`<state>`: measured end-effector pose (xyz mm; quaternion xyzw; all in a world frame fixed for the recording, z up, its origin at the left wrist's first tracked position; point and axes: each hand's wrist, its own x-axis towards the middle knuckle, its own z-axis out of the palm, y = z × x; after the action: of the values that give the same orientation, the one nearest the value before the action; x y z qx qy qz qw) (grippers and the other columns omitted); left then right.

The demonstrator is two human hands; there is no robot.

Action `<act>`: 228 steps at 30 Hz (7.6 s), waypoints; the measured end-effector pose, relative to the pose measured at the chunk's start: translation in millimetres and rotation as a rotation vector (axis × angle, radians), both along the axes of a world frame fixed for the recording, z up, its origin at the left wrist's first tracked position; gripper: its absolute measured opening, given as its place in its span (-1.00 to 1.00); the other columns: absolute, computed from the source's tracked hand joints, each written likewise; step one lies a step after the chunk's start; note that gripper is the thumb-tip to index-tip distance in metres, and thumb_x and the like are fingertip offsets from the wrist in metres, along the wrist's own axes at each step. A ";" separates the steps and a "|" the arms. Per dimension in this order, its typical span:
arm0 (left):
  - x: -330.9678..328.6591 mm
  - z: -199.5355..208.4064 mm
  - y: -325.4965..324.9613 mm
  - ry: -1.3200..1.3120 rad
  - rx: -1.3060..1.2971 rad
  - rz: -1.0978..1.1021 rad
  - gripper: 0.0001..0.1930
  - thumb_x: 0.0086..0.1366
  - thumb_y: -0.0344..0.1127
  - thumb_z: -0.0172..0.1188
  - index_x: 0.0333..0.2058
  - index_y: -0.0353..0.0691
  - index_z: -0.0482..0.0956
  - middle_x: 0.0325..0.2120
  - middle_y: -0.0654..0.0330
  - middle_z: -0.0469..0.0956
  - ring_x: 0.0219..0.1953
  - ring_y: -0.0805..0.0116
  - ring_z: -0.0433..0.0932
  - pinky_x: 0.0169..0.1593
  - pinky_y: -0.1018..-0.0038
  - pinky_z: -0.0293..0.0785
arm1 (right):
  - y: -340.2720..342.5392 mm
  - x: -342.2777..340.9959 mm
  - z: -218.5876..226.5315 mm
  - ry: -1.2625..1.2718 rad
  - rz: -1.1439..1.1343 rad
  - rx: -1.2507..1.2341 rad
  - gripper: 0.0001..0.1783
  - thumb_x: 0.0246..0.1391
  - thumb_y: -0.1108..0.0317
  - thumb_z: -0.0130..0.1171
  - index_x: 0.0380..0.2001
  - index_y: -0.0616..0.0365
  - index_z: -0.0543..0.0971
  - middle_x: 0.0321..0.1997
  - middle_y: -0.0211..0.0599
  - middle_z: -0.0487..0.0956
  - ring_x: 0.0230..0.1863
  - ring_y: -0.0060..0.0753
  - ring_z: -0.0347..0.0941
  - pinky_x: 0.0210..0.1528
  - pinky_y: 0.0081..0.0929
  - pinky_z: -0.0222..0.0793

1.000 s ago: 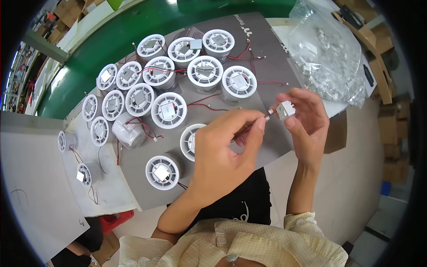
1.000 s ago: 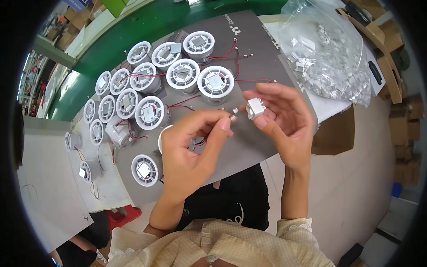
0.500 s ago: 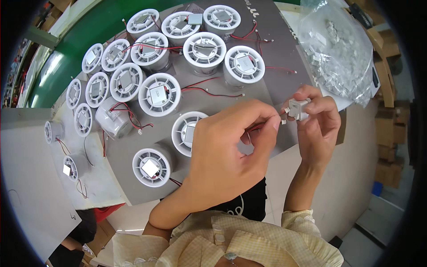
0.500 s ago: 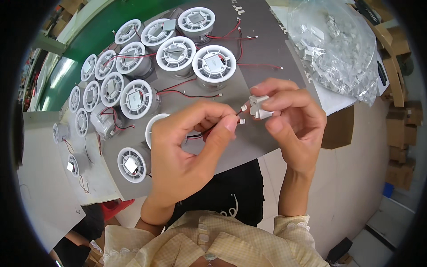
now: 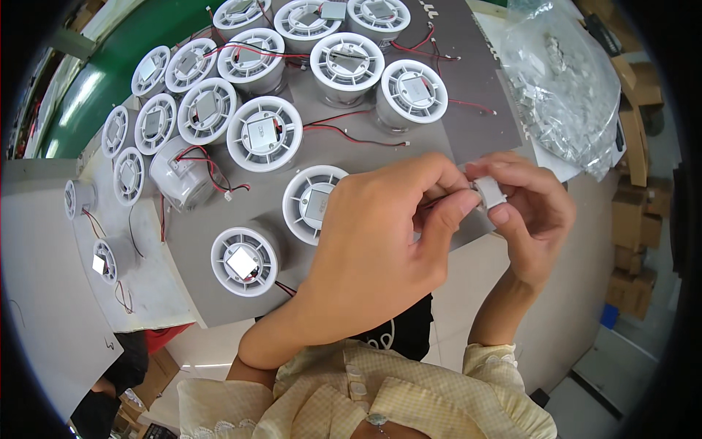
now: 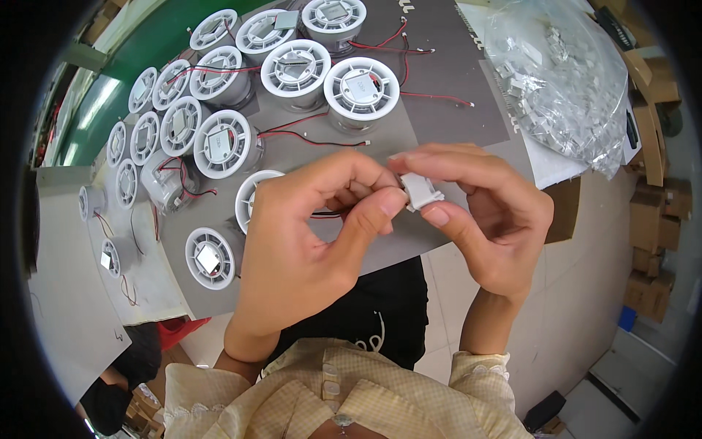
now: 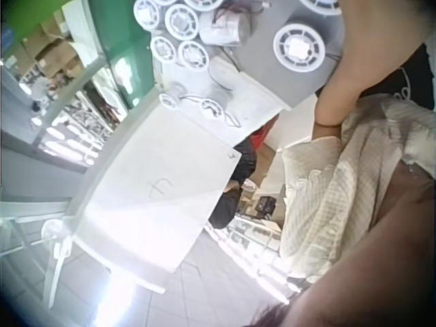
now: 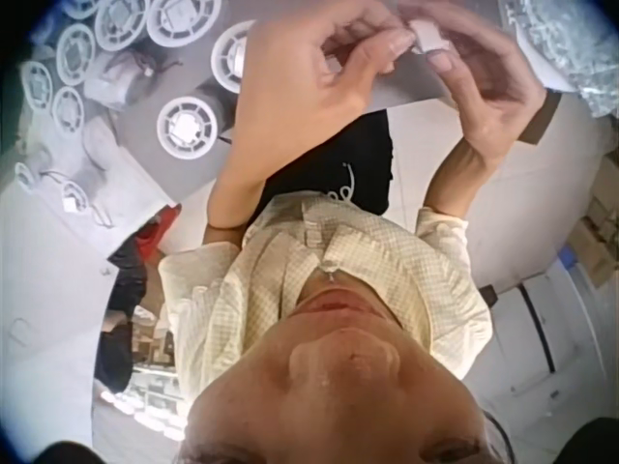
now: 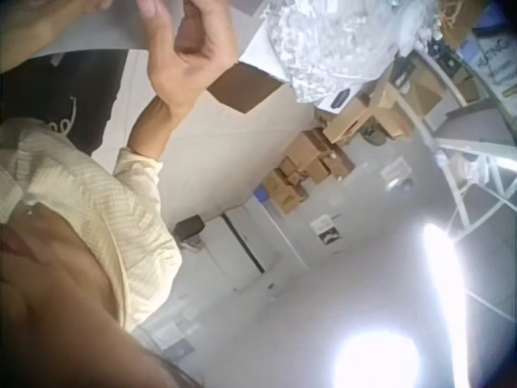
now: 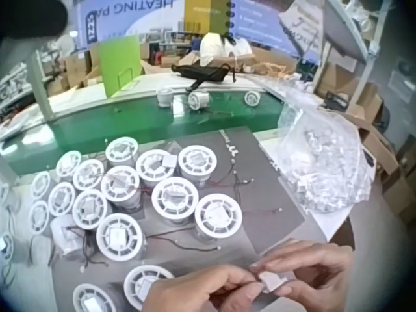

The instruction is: Assembling small electronic fan units by attaching plastic wire connectors to the cabling.

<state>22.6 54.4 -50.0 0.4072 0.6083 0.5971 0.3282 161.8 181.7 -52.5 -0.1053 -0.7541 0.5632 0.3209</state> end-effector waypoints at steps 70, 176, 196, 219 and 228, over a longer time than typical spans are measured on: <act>-3.0 -9.2 -52.3 0.279 -0.171 0.011 -0.36 -0.02 -0.47 0.48 0.08 -0.18 0.44 0.01 0.14 0.51 0.04 0.22 0.56 0.02 0.22 0.64 | -19.5 1.7 -14.3 -0.105 -0.039 0.640 -0.60 -0.37 0.49 0.45 -0.30 0.21 0.69 -0.44 -0.32 0.55 -0.27 -0.19 0.45 -0.21 -0.31 0.31; -32.1 -6.3 23.6 0.728 -0.075 -0.325 -0.68 0.09 -0.60 0.07 -0.15 -0.27 0.58 -0.39 0.04 0.62 -0.31 0.03 0.62 -0.19 0.25 0.54 | 33.7 35.6 -37.5 0.136 0.030 -0.574 -0.52 0.18 0.41 0.18 0.15 0.34 0.43 0.21 0.01 0.44 -0.04 -0.38 0.47 0.09 -0.49 0.37; -13.9 20.2 30.6 0.552 -0.099 -0.262 -0.91 0.21 -0.42 0.29 -0.31 -0.28 0.67 -0.44 0.11 0.64 -0.41 0.36 0.61 -0.24 0.48 0.49 | 28.4 31.3 -49.1 -0.582 -0.543 0.763 -0.47 -0.02 0.51 0.36 0.08 0.08 0.55 -0.04 -0.18 0.55 -0.28 -0.33 0.50 -0.16 -0.42 0.45; 28.7 1.5 15.7 0.532 0.066 0.105 -0.95 0.24 -0.44 0.23 -0.38 -0.29 0.59 -0.50 0.17 0.57 -0.47 0.29 0.54 -0.27 0.49 0.36 | 28.9 33.0 -23.2 0.105 0.025 -0.106 -0.61 0.16 0.54 0.21 0.05 0.45 0.50 0.03 0.02 0.58 0.08 -0.17 0.55 0.12 -0.30 0.47; 24.6 5.1 16.2 0.410 0.015 0.083 -0.96 0.23 -0.50 0.23 -0.38 -0.35 0.58 -0.51 0.16 0.59 -0.48 0.41 0.54 -0.33 0.54 0.43 | 33.9 37.0 -13.3 -0.019 0.036 0.089 -0.61 0.07 0.49 0.31 -0.03 0.45 0.56 -0.03 -0.01 0.61 -0.03 -0.27 0.57 -0.03 -0.43 0.47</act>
<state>47.1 70.6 -44.9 0.4971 0.6743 0.5192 0.1694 198.8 215.6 -65.8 -0.0827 -0.7832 0.5337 0.3080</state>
